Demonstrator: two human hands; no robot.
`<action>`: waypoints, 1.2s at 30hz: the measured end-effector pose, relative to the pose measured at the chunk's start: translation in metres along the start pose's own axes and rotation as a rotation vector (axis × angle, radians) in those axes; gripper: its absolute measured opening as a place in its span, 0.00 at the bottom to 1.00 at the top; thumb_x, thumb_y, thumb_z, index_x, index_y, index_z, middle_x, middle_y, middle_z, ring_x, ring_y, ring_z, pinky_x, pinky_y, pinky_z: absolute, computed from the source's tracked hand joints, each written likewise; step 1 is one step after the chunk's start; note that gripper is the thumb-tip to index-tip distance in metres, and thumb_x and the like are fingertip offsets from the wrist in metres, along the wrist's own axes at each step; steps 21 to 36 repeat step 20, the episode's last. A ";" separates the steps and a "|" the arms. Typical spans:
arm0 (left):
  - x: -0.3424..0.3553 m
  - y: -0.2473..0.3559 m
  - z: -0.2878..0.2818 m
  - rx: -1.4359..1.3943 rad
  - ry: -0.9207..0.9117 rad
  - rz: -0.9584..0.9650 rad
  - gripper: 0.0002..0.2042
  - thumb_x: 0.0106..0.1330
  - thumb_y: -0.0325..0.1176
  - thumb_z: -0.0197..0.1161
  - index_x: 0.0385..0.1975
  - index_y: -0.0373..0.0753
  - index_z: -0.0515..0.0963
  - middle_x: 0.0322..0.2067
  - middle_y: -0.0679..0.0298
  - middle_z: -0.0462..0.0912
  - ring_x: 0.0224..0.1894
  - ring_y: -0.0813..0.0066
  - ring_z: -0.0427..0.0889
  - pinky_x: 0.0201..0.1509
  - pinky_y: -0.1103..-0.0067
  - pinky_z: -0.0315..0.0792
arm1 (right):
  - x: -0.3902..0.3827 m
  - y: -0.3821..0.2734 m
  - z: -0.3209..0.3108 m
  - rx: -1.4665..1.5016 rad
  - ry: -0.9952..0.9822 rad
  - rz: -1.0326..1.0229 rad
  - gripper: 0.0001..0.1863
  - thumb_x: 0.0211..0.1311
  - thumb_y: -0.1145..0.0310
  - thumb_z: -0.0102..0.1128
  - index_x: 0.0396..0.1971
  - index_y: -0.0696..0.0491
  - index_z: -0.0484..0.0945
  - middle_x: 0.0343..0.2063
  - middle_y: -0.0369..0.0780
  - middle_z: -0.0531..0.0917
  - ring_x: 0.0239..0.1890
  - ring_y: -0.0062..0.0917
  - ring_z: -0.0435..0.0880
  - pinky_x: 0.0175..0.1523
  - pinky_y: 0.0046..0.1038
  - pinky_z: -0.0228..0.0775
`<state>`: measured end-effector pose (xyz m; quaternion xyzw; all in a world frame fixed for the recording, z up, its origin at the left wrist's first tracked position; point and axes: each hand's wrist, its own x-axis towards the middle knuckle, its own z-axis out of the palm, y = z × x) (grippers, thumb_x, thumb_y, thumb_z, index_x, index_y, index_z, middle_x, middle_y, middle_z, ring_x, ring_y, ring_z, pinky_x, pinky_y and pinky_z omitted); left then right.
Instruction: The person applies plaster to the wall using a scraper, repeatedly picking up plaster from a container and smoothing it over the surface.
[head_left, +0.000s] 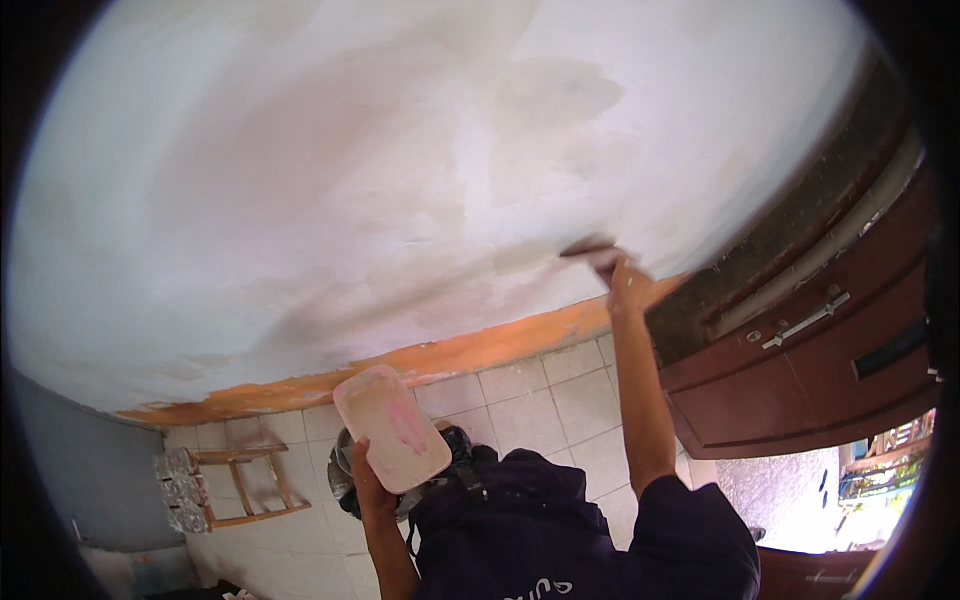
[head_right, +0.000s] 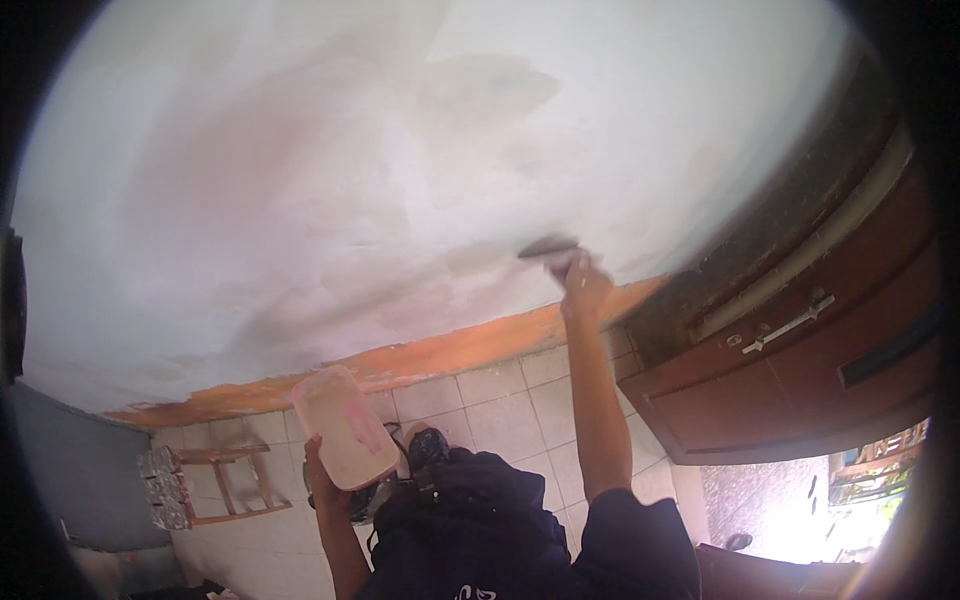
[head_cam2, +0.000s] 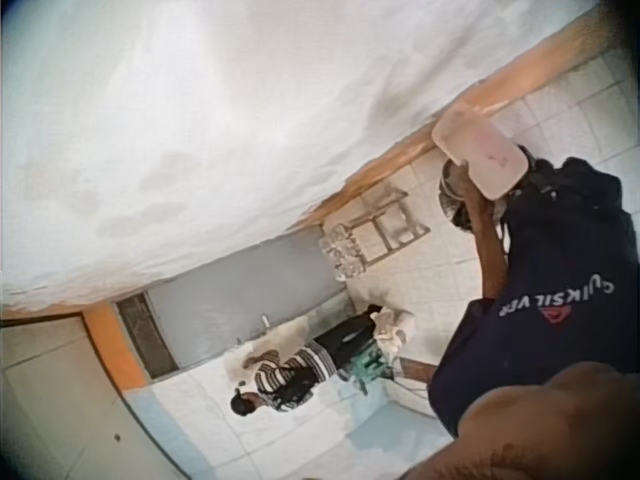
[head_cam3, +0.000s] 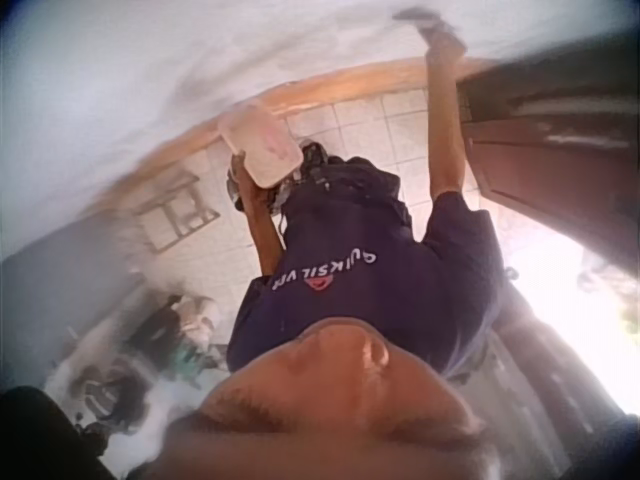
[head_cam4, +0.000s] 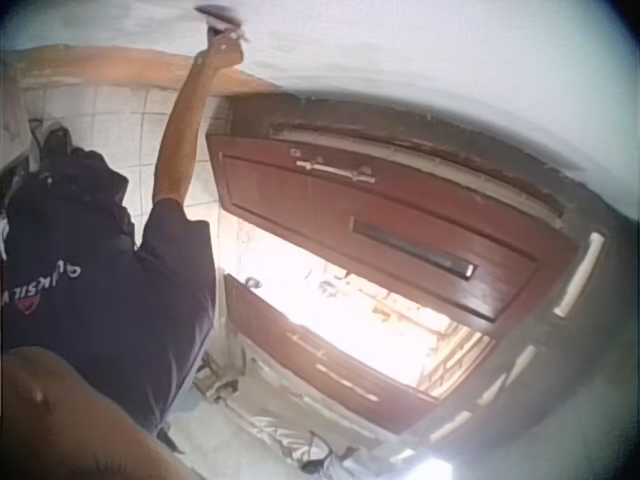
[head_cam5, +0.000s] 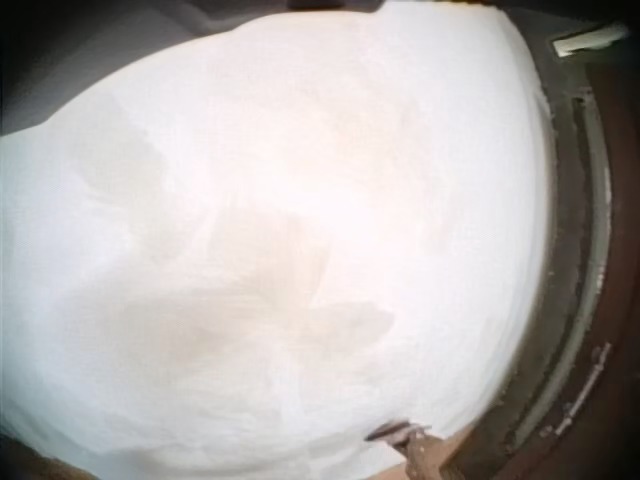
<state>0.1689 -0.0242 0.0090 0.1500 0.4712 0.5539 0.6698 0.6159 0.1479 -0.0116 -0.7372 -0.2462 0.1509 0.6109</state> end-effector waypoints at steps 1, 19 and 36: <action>-0.001 0.000 -0.004 0.018 0.009 0.016 0.24 0.68 0.49 0.44 0.54 0.35 0.66 0.43 0.56 0.78 0.44 0.64 0.80 0.48 0.67 0.76 | -0.010 -0.063 0.003 0.471 -0.090 -0.120 0.11 0.58 0.74 0.58 0.22 0.69 0.77 0.22 0.41 0.79 0.24 0.25 0.81 0.35 0.26 0.79; 0.008 -0.020 0.009 -0.007 -0.068 -0.016 0.28 0.65 0.51 0.48 0.56 0.34 0.64 0.46 0.55 0.76 0.48 0.62 0.79 0.52 0.68 0.74 | 0.014 -0.030 -0.001 0.467 -0.092 -0.038 0.14 0.59 0.71 0.60 0.19 0.66 0.79 0.17 0.44 0.80 0.20 0.30 0.80 0.30 0.36 0.78; 0.002 -0.017 0.017 -0.009 -0.037 -0.011 0.28 0.65 0.50 0.48 0.55 0.32 0.66 0.44 0.54 0.78 0.47 0.62 0.79 0.53 0.69 0.73 | 0.017 -0.079 0.005 0.331 -0.129 -0.118 0.20 0.63 0.57 0.56 0.24 0.60 0.82 0.26 0.50 0.84 0.24 0.41 0.83 0.42 0.44 0.77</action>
